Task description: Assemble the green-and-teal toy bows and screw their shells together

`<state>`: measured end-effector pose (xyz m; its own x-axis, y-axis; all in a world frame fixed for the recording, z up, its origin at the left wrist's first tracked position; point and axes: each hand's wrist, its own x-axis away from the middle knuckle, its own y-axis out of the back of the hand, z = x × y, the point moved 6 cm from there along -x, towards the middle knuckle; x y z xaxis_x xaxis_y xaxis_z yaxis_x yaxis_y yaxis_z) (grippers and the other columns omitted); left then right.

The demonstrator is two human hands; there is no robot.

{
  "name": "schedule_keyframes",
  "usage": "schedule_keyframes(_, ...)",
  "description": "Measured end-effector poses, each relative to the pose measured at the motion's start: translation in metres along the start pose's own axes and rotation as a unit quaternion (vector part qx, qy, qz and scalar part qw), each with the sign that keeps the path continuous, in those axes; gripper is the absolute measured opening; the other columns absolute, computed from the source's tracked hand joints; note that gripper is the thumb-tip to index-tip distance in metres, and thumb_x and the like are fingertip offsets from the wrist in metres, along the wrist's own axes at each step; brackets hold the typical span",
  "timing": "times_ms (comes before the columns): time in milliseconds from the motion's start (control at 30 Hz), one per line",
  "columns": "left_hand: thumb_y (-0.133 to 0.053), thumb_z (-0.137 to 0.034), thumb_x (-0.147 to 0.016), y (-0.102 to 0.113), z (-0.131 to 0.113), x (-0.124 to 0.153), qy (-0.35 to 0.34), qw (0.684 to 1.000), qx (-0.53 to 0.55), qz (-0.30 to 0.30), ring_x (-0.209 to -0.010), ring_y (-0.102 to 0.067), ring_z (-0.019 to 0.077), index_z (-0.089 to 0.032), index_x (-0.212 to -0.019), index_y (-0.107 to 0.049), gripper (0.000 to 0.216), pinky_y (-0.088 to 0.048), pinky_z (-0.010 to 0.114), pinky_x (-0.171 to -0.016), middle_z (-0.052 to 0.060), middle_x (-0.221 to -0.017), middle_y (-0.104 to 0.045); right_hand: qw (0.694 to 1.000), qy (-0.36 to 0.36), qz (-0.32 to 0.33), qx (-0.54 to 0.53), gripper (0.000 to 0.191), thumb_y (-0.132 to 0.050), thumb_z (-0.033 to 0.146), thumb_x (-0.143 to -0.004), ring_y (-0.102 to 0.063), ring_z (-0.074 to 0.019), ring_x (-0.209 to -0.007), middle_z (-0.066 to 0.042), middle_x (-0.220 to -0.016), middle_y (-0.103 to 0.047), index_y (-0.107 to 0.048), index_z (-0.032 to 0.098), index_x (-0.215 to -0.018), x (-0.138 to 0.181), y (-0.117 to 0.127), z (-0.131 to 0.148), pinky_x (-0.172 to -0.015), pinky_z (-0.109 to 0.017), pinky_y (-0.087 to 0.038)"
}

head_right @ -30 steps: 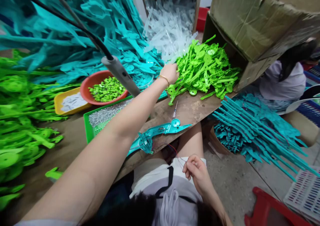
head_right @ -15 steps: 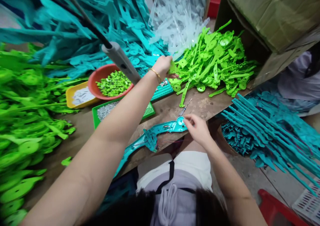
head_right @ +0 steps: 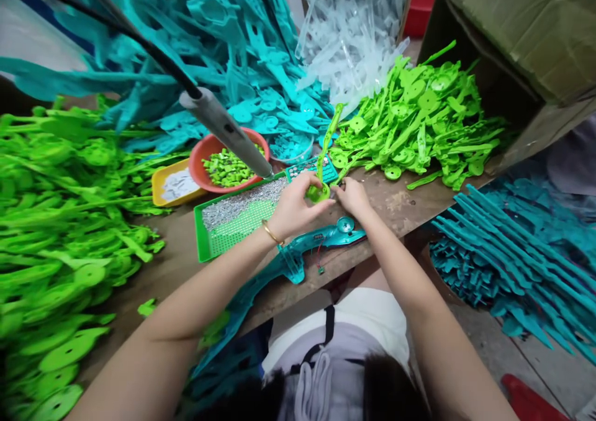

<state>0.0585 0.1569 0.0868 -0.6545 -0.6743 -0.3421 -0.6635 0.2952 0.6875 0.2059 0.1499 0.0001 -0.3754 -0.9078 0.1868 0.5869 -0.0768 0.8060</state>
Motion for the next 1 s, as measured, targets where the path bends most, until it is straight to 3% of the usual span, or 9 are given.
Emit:
schedule_keyframes(167,-0.071,-0.035,-0.083,-0.004,0.008,0.022,-0.018,0.999,-0.02,0.041,-0.117,-0.056,0.0238,-0.02,-0.096,-0.051,0.029,-0.047,0.041,-0.099,0.009,-0.111,-0.061,0.996,0.029,0.004,-0.08,0.051,-0.037,0.05,-0.097,-0.067,-0.0166,-0.078,-0.01,-0.098,-0.075,-0.07,0.012,-0.106,0.028,0.025,-0.021,-0.073,-0.027,-0.049)
schedule_keyframes(267,-0.072,-0.037,-0.082,-0.01,0.015,0.035,-0.015,0.997,-0.008,0.077,-0.115,-0.056,0.0235,-0.021,-0.09,-0.051,0.028,-0.048,0.04,-0.098,0.009,-0.113,-0.058,0.998,0.002,-0.002,-0.063,0.042,-0.054,0.053,-0.088,-0.067,-0.0206,-0.084,-0.01,-0.095,-0.075,-0.072,0.016,-0.098,0.069,0.04,-0.054,-0.077,-0.031,-0.048)
schedule_keyframes(400,-0.069,-0.033,-0.083,-0.027,0.02,0.045,-0.024,0.992,0.01,0.123,-0.118,-0.054,0.0245,-0.021,-0.09,-0.052,0.022,-0.048,0.041,-0.1,0.011,-0.12,-0.055,0.996,0.003,0.061,-0.064,0.039,-0.061,0.051,-0.084,-0.065,-0.0197,-0.08,-0.007,-0.096,-0.075,-0.071,0.02,-0.106,0.118,0.031,-0.083,-0.075,-0.032,-0.048)
schedule_keyframes(567,-0.065,-0.034,-0.085,-0.047,0.012,0.022,-0.062,0.988,-0.002,0.144,-0.116,-0.055,0.0246,-0.019,-0.096,-0.055,0.021,-0.048,0.041,-0.098,0.011,-0.12,-0.058,0.989,-0.025,0.068,-0.129,0.044,-0.058,0.055,-0.086,-0.063,-0.018,-0.075,-0.006,-0.09,-0.074,-0.07,0.02,-0.109,0.145,0.013,-0.097,-0.07,-0.031,-0.048)
schedule_keyframes(733,-0.067,-0.037,-0.083,-0.081,0.001,0.0,-0.077,0.946,-0.104,0.297,-0.097,-0.061,0.0247,-0.017,-0.1,-0.059,0.027,-0.049,0.036,-0.085,0.009,-0.101,-0.065,0.988,-0.014,0.04,-0.149,0.04,-0.058,0.051,-0.087,-0.063,-0.0175,-0.08,-0.008,-0.105,-0.072,-0.069,0.019,-0.109,0.145,0.009,-0.096,-0.077,-0.032,-0.05)
schedule_keyframes(1000,-0.058,-0.023,-0.09,-0.101,0.017,-0.035,-0.074,0.923,-0.323,0.193,-0.11,-0.056,0.0318,-0.011,-0.096,-0.068,0.017,-0.043,0.043,-0.089,0.017,-0.105,-0.066,0.99,0.008,0.027,-0.139,0.035,-0.054,0.051,-0.091,-0.058,-0.0142,-0.068,-0.005,-0.093,-0.07,-0.07,0.021,-0.099,0.14,0.004,-0.095,-0.068,-0.028,-0.046)
